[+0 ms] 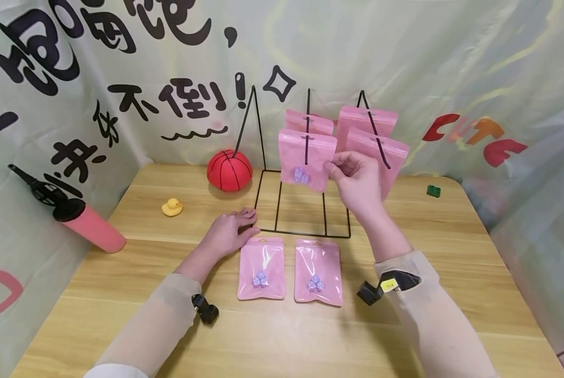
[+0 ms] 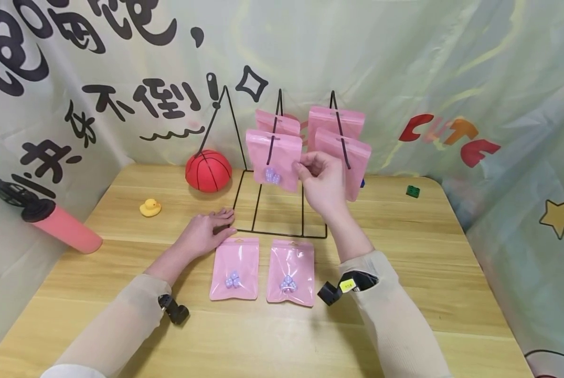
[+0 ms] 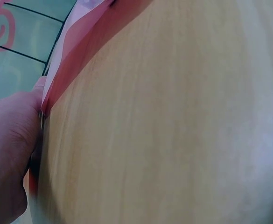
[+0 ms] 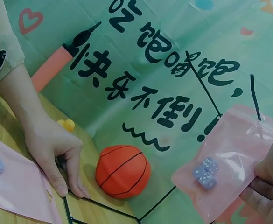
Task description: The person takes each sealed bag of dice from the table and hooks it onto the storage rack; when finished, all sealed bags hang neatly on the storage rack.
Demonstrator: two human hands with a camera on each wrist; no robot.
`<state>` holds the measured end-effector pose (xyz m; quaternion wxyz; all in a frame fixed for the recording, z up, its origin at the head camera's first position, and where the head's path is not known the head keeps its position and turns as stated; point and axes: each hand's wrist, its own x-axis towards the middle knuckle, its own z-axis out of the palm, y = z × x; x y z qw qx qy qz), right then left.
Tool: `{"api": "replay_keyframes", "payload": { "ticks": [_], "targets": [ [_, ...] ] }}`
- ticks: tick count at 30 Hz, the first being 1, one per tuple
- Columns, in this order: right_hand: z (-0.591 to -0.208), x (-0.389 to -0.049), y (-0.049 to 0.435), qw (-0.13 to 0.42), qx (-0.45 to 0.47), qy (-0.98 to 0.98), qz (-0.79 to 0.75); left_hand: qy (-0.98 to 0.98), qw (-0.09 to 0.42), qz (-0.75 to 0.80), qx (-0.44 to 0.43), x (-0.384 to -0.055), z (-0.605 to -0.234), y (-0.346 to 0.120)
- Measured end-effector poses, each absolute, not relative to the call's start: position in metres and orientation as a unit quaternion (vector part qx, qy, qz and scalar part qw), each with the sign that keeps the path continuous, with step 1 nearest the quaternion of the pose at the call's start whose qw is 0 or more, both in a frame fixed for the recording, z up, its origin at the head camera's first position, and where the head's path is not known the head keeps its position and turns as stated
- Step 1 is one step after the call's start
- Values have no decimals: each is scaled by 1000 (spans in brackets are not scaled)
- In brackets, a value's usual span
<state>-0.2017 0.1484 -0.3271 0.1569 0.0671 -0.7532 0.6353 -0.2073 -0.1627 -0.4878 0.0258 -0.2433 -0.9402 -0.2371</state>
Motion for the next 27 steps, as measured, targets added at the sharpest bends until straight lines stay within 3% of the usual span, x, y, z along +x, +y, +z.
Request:
{"api": "replay_keyframes", "payload": {
  "ticks": [17, 27],
  "targets": [
    [-344, -188, 176, 158, 120, -811, 550, -938, 29, -245, -244, -206, -484, -162],
    [-359, -166, 200, 109, 141, -840, 513, -938, 30, -242, -247, -207, -486, -161]
  ]
}}
